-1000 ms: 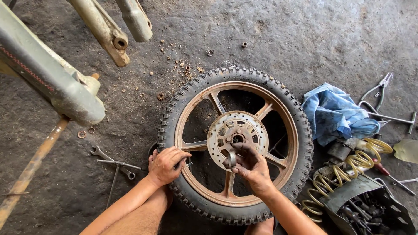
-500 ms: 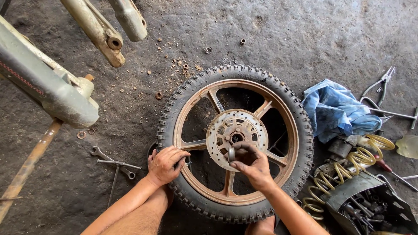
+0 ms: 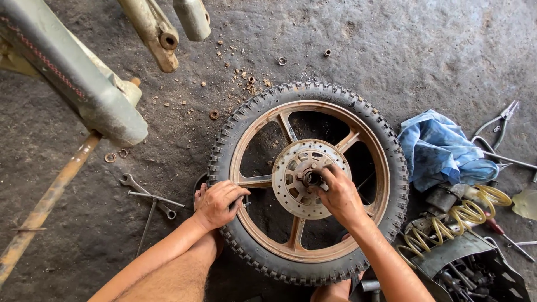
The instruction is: The person sits on the workshop floor with a motorcycle wheel and fits a metal bearing/bushing into the wheel hub, tapping it into place with a hammer and a metal rod. They then flip the wheel over and continue driving the component into the hub from the other side.
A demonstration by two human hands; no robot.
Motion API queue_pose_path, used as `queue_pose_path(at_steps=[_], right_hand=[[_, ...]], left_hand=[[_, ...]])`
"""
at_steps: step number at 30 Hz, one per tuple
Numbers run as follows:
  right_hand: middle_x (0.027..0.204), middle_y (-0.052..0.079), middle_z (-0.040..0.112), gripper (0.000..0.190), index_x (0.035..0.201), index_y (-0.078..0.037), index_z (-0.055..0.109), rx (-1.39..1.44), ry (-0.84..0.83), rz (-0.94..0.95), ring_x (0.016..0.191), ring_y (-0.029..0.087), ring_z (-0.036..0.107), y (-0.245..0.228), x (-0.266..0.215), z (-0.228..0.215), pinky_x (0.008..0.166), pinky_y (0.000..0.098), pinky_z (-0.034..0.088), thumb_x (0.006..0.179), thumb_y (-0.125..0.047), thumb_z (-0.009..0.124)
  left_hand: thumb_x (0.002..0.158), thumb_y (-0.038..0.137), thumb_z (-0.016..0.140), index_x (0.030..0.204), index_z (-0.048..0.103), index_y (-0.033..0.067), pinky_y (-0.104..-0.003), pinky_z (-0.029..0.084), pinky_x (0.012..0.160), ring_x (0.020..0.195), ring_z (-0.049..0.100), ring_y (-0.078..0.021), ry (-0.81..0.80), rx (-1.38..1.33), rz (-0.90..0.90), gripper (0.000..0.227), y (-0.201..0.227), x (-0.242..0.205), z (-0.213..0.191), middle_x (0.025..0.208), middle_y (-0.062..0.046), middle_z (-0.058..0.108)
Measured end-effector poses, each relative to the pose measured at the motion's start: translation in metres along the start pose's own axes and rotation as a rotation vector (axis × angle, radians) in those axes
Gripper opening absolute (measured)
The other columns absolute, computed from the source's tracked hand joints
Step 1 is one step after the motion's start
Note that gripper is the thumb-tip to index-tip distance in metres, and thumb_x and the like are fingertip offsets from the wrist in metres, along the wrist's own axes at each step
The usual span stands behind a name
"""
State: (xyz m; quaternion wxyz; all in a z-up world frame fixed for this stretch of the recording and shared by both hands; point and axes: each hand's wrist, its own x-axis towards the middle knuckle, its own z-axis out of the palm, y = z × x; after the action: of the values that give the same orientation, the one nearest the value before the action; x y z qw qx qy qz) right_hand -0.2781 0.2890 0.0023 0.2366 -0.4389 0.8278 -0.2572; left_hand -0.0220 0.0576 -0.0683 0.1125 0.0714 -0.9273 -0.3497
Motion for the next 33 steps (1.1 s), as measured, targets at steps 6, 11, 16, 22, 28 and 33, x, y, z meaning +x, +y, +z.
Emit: queue_pose_path(at_steps=[6,11,16,22,28,33], right_hand=[[0.118,0.017,0.061,0.050,0.122,-0.004,0.065,-0.079,-0.084,0.070,0.109,0.039,0.065,-0.009,0.012,-0.006,0.091,0.0465,0.054,0.074,-0.005,0.080],[0.115,0.018,0.062,0.047,0.118,-0.002,0.065,-0.140,-0.115,0.051,0.106,0.038,0.066,-0.008,0.019,-0.004,0.091,0.0469,0.054,0.074,-0.009,0.081],[0.110,0.019,0.063,0.043,0.112,0.000,0.066,-0.208,-0.156,0.075,0.104,0.038,0.066,-0.015,0.022,-0.003,0.088,0.0476,0.055,0.075,-0.013,0.083],[0.110,0.020,0.065,0.045,0.116,0.001,0.067,-0.118,-0.073,0.015,0.101,0.040,0.067,-0.012,0.016,-0.002,0.085,0.0467,0.056,0.074,-0.009,0.081],[0.118,0.019,0.065,0.052,0.133,-0.002,0.063,-0.110,-0.019,0.043,0.104,0.035,0.069,0.015,-0.004,0.024,0.086,0.0409,0.060,0.083,-0.006,0.076],[0.121,0.021,0.065,0.066,0.134,0.003,0.061,0.068,0.281,0.049,0.105,0.034,0.067,-0.009,-0.037,-0.008,0.087,0.0419,0.055,0.075,-0.013,0.085]], left_hand=[[0.079,0.004,0.069,0.101,0.074,0.0089,-0.038,0.055,0.087,0.087,0.068,-0.0251,-0.014,-0.013,-0.011,0.023,0.005,0.003,-0.006,0.090,-0.007,0.073],[0.078,0.003,0.069,0.101,0.074,0.0095,-0.039,0.055,0.089,0.089,0.068,-0.0252,0.007,-0.014,0.006,0.024,0.002,0.002,-0.004,0.092,-0.007,0.073],[0.076,0.002,0.068,0.102,0.074,0.0089,-0.039,0.055,0.090,0.090,0.068,-0.0258,-0.008,-0.025,0.002,0.027,0.004,0.002,-0.006,0.094,-0.006,0.074],[0.076,0.003,0.070,0.101,0.073,0.0090,-0.040,0.054,0.089,0.093,0.068,-0.0272,0.024,-0.021,0.021,0.027,0.004,0.002,-0.006,0.095,-0.007,0.074],[0.081,0.004,0.070,0.102,0.074,0.0094,-0.039,0.054,0.089,0.092,0.069,-0.0261,0.001,-0.011,-0.012,0.022,0.005,0.002,-0.005,0.092,-0.007,0.074],[0.078,0.009,0.073,0.105,0.074,0.0103,-0.041,0.053,0.092,0.097,0.069,-0.0297,-0.016,-0.038,-0.054,0.027,0.014,0.007,-0.014,0.098,-0.007,0.074]])
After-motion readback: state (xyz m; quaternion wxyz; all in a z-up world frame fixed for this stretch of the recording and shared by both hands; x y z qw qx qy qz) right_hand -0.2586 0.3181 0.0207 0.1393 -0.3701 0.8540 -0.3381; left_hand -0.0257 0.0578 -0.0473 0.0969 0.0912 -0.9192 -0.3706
